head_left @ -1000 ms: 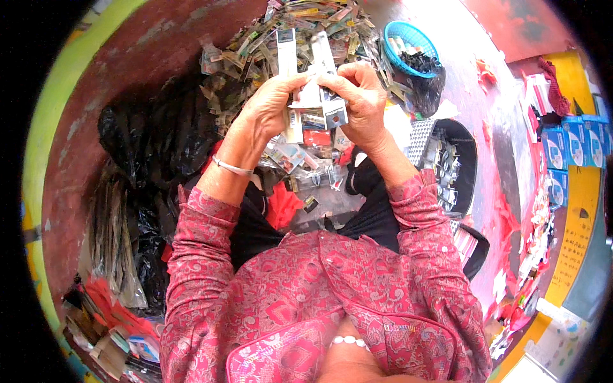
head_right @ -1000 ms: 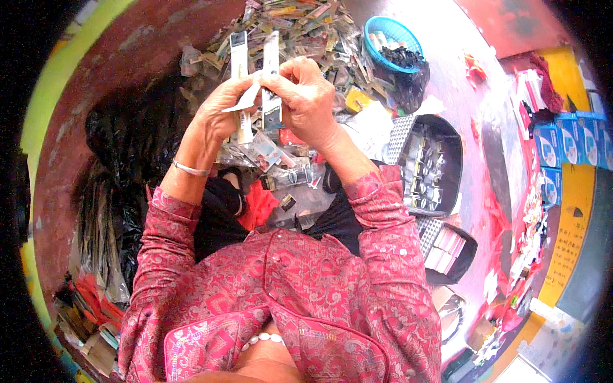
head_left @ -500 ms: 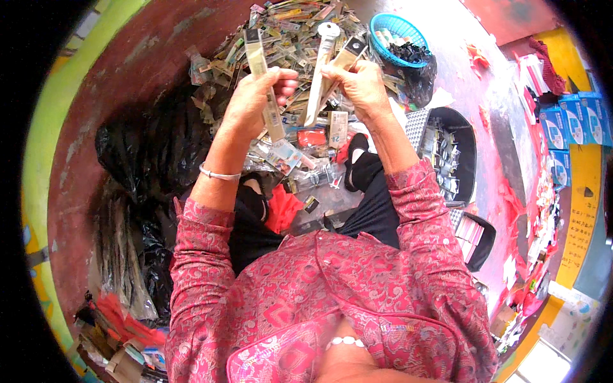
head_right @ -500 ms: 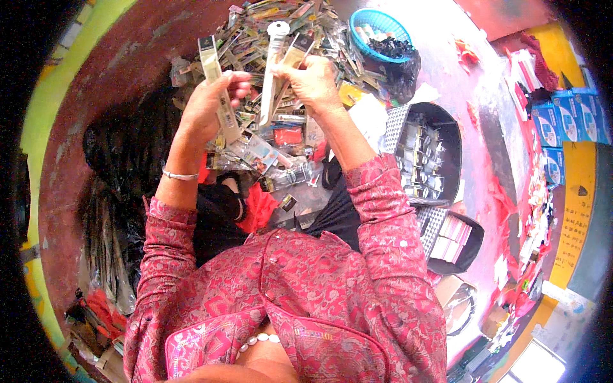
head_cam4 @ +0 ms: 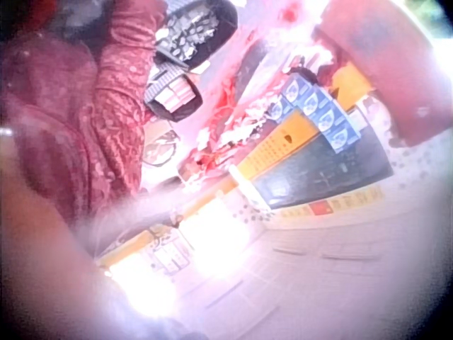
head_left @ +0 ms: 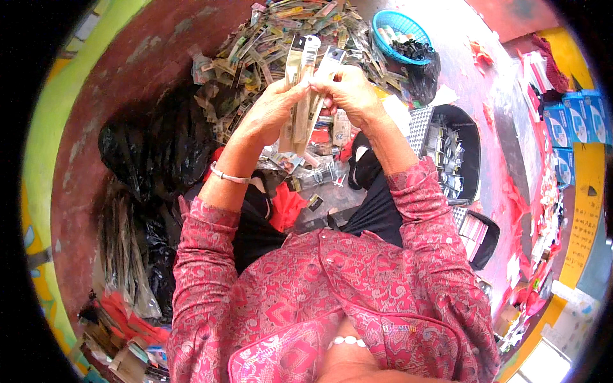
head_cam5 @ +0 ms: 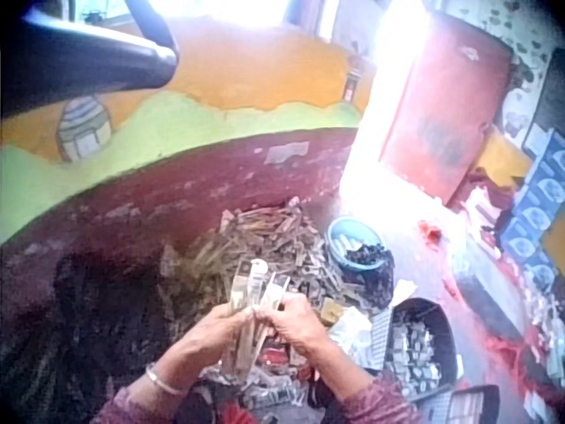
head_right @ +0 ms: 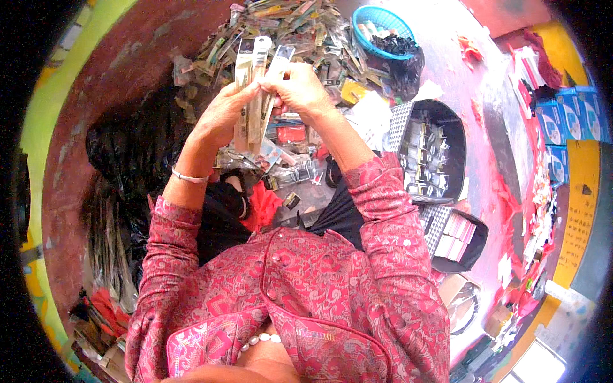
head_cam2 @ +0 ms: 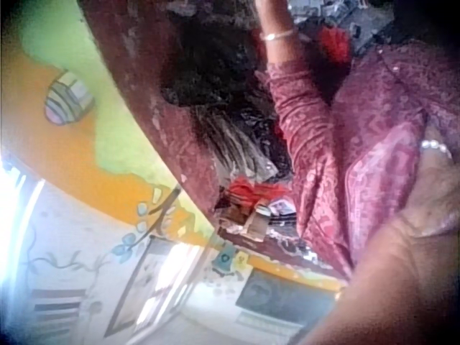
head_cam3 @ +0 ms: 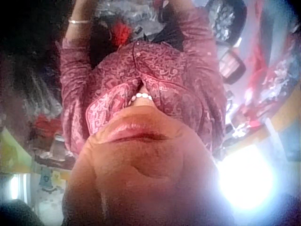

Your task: The person sits on the floor and sorts through a large pile of small packaged items, picking them up one by one, inspecting them, and placing them into a nearby container.

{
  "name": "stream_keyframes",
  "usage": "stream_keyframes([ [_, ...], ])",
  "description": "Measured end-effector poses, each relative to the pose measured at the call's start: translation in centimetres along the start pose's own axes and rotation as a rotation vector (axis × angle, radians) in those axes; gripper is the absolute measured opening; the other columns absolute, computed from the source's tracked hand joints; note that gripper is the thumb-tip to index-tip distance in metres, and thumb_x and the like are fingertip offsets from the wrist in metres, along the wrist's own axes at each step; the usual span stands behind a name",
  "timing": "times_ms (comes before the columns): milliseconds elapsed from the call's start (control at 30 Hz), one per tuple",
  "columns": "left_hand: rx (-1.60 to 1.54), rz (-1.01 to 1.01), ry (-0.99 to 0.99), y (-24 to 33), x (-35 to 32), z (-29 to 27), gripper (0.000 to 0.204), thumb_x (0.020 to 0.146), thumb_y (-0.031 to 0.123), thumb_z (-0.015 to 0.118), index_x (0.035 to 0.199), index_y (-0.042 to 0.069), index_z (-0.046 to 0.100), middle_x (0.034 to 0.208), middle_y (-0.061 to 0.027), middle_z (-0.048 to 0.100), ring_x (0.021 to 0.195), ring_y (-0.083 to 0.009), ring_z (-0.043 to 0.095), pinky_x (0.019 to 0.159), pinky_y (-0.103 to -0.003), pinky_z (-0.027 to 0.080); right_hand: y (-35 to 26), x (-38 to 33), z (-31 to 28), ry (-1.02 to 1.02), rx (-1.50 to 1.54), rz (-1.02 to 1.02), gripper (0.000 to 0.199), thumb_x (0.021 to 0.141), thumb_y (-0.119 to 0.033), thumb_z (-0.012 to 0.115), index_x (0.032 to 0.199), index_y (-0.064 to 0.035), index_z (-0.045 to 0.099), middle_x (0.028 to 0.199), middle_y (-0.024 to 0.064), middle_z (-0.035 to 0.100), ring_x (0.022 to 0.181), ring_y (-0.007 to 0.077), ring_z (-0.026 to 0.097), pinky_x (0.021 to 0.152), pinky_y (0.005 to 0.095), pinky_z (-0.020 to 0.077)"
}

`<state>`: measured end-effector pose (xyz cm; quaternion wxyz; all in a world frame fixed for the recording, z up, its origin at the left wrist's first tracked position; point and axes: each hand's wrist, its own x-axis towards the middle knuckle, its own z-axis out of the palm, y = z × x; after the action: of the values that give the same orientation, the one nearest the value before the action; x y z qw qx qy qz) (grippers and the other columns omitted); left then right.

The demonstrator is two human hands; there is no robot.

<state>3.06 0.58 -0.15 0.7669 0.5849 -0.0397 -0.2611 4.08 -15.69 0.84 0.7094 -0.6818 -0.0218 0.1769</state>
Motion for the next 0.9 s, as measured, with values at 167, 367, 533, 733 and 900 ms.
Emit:
stream_keyframes([
  [167,-0.096,-0.034,-0.074,0.0,0.1,-0.1,0.024,0.087,0.021,0.047,0.101,0.002,0.052,0.084,-0.0026,0.058,0.073,-0.0102,0.054,0.067,-0.025,0.044,-0.4,0.0,-0.3,-0.066,0.078,0.067,0.020,0.081,-0.022,0.058,0.080,-0.0017,0.058,0.062,0.0005,0.055,0.048,0.0056,0.049,0.042,0.0178,0.0410],
  [367,0.019,-0.108,-0.047,0.1,0.6,0.6,0.026,0.087,0.020,0.044,0.103,0.001,0.053,0.085,-0.0074,0.061,0.072,-0.0159,0.059,0.066,-0.028,0.048,-0.5,0.2,-0.8,-0.001,-0.198,-0.005,0.023,0.079,-0.022,0.058,0.075,0.0008,0.060,0.059,0.0058,0.057,0.045,0.0094,0.053,0.041,0.0220,0.0421],
  [533,0.128,-0.111,-0.132,0.1,-0.3,-0.3,0.026,0.083,0.018,0.050,0.099,-0.002,0.055,0.085,-0.0105,0.062,0.074,-0.0169,0.061,0.066,-0.031,0.050,-2.5,-0.6,0.4,-0.089,-0.199,-0.067,0.026,0.083,-0.022,0.050,0.076,0.0022,0.059,0.056,0.0042,0.055,0.041,0.0090,0.051,0.037,0.0199,0.0397],
  [733,0.014,-0.122,-0.143,1.3,-0.2,-0.7,0.028,0.076,0.006,0.048,0.101,-0.006,0.053,0.090,-0.0149,0.062,0.077,-0.0182,0.061,0.073,-0.028,0.049,-2.0,0.0,-0.3,-0.142,-0.002,-0.063,0.023,0.080,-0.020,0.056,0.081,0.0020,0.060,0.063,0.0050,0.058,0.049,0.0096,0.054,0.040,0.0201,0.0403],
  [900,-0.126,-0.013,-0.063,1.7,0.7,-4.5,0.040,0.076,0.004,0.048,0.114,-0.008,0.043,0.096,-0.0136,0.057,0.078,-0.0173,0.058,0.072,-0.027,0.048,-1.4,1.9,-3.2,0.127,0.038,-0.099,0.022,0.082,-0.021,0.053,0.083,0.0002,0.058,0.061,0.0036,0.057,0.039,0.0068,0.044,0.036,0.0210,0.0378],
])
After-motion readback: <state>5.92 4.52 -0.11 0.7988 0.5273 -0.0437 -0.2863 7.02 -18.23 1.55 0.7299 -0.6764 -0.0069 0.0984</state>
